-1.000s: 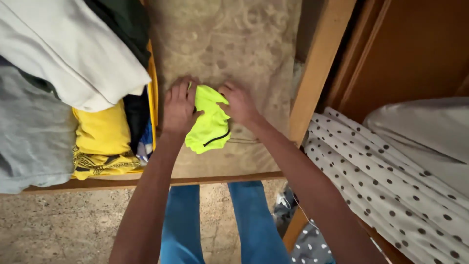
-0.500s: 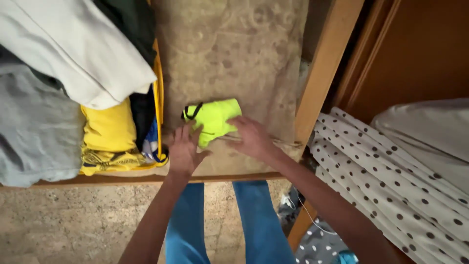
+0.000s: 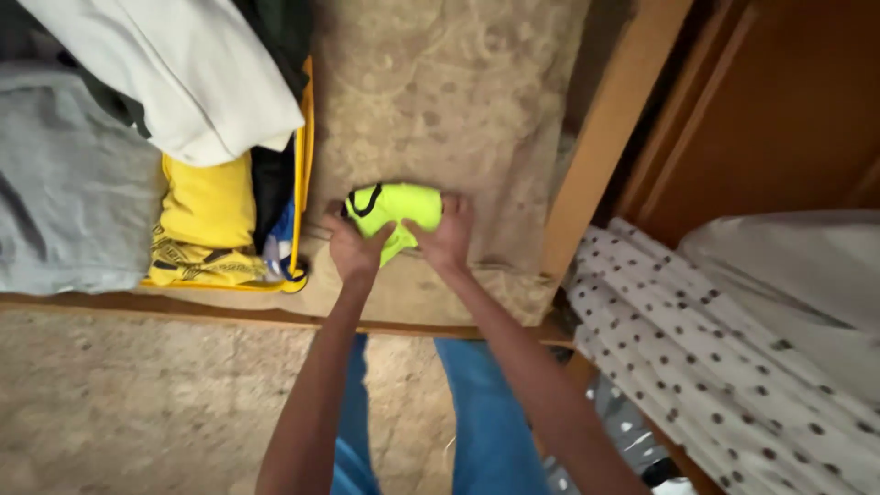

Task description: Folding various items of clothing and packing them into a yellow suitcase in a bedroom.

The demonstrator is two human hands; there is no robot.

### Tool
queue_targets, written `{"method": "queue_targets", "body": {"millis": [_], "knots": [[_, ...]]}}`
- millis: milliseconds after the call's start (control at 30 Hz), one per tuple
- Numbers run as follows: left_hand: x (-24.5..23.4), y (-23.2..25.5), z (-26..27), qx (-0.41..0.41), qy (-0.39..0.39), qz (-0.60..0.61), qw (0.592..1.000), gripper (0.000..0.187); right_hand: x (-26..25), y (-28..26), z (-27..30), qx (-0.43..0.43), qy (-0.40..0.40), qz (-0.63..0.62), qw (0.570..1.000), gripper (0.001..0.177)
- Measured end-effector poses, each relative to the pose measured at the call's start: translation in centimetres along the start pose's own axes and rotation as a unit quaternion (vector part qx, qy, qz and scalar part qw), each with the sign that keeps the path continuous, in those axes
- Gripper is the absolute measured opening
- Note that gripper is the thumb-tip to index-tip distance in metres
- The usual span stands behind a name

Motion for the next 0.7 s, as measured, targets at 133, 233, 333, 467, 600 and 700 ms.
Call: {"method": "queue_targets", "body": {"millis": [133, 233, 333, 467, 600, 700], "knots": [[1.9, -0.7, -0.4, 0.151, -0.016, -0.066, 0.986, 0.077, 0.5, 3.7, -0.2, -0.018, -0.016, -0.058, 0.998, 0.062], [0.2, -1.0, 1.9, 0.258, -0.004, -0.094, 0.962, 0.062, -1.4, 4.0, 2.3, 0.016, -0.164, -0.121, 0.979, 0.05], [-0.4, -1.9, 2.7, 0.211, -0.096, 0.113, 0.966, 0.059, -5.4, 0.4, 4.0, -0.004, -0.19, -0.172, 0.967, 0.048], [-10.3, 3.4, 3.2, 0.138, -0.218, 0.345, 0.902, 0.045, -10.2, -8.4, 7.5, 0.02, -0.234, -0.224, 0.946, 0.042], [-22.3, 5.8, 0.9, 0.12, -0.183, 0.248, 0.944, 0.053, -10.0, -18.5, 9.6, 0.062, -0.255, -0.244, 0.933, 0.044], [-32.2, 6.6, -2.9, 0.231, -0.146, 0.361, 0.892, 0.051, -7.2, -27.1, 10.1, 0.059, -0.305, -0.315, 0.897, 0.052]]}}
Point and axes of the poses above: each hand's wrist, its own z-axis away from the middle knuckle, its own x-axis out of the palm, y = z × x, the point moved 1 cm from there along -z, towards the middle knuckle, and after that the axes turned 12 degrees about x, right-handed, at the moved point
